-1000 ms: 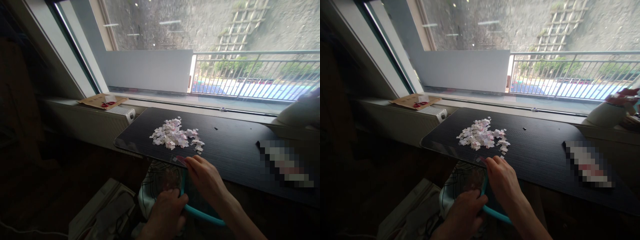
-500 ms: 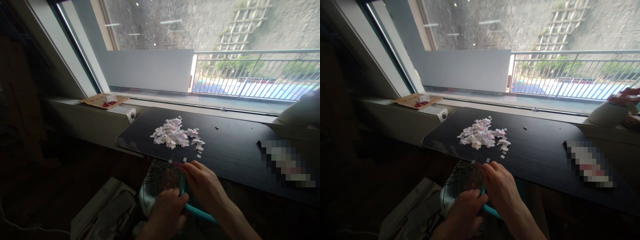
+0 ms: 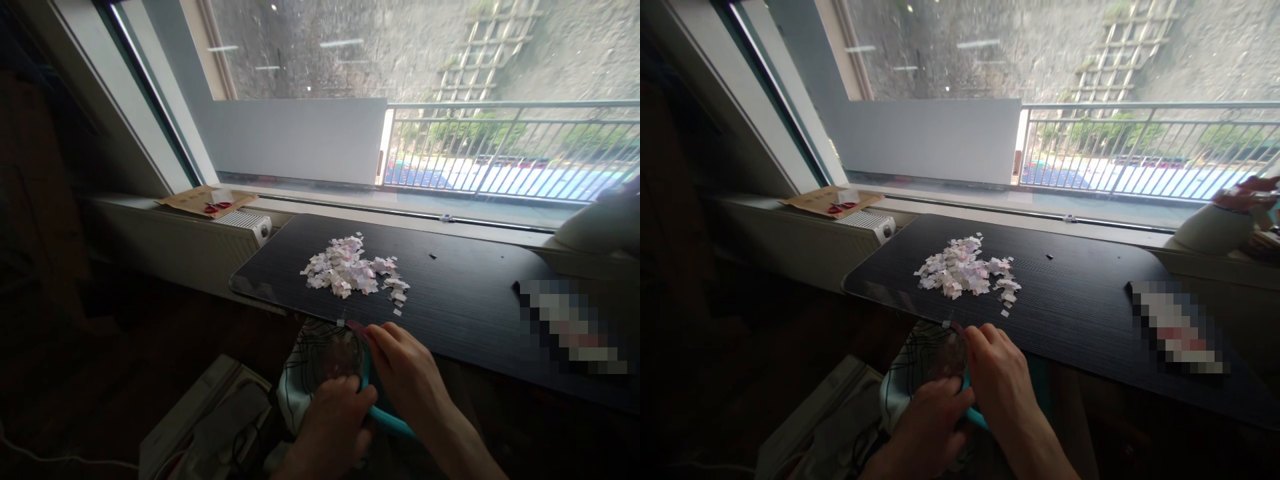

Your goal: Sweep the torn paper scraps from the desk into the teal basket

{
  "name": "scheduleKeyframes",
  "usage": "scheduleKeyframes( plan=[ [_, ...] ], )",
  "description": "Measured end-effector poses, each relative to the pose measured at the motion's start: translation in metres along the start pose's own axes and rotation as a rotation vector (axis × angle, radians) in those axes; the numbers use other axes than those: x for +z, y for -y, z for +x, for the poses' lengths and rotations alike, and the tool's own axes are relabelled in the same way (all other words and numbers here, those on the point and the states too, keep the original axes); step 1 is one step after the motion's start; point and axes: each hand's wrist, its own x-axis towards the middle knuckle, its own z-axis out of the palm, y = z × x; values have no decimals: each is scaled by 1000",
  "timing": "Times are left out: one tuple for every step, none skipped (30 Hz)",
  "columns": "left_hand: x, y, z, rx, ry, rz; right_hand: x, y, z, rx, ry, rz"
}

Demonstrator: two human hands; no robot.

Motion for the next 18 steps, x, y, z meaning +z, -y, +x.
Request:
scheduleKeyframes(
  plan=[
    [1, 0, 0, 0, 1, 0, 1, 3, 2, -9, 8, 10],
    [1, 0, -1, 2, 2, 0, 2, 6, 5, -14, 9, 11],
    [1, 0, -1, 3, 4, -1, 3, 8, 9, -13, 6, 5],
    [2, 1, -2, 3, 5, -2, 3, 10, 12, -10, 6, -5],
    [2, 1, -2, 1, 5, -4, 4, 11, 16, -9, 13, -14],
    [3, 2, -2, -2, 4, -7, 4, 13, 18, -11, 26, -20],
    [3, 3, -1, -4, 2, -13, 4, 14, 19, -21, 46, -18],
    [4, 4, -1, -4, -2, -20, 4, 14, 18, -39, 72, -11],
    [4, 5, -1, -1, -8, -26, 3, 14, 17, -60, 95, 1],
    [5, 6, -1, 3, -14, -30, 1, 12, 14, -75, 110, 13],
    [5, 7, 0, 6, -19, -32, -2, 8, 12, -76, 107, 21],
    [5, 7, 0, 8, -24, -32, -6, 2, 9, -61, 87, 22],
    [4, 8, 0, 7, -29, -28, -11, -6, 6, -33, 57, 19],
    [4, 8, 0, 4, -34, -25, -17, -16, 5, 16, -1, 2],
    [3, 8, 0, 2, -39, -23, -22, -25, 3, 52, -43, -21],
    [3, 7, 1, 0, -42, -19, -28, -35, 3, 93, -59, -54],
    [3, 7, 1, -2, -44, -16, -33, -44, 2, 121, -56, -87],
    [3, 6, 1, -4, -43, -11, -38, -51, 2, 128, -35, -107]
  ],
)
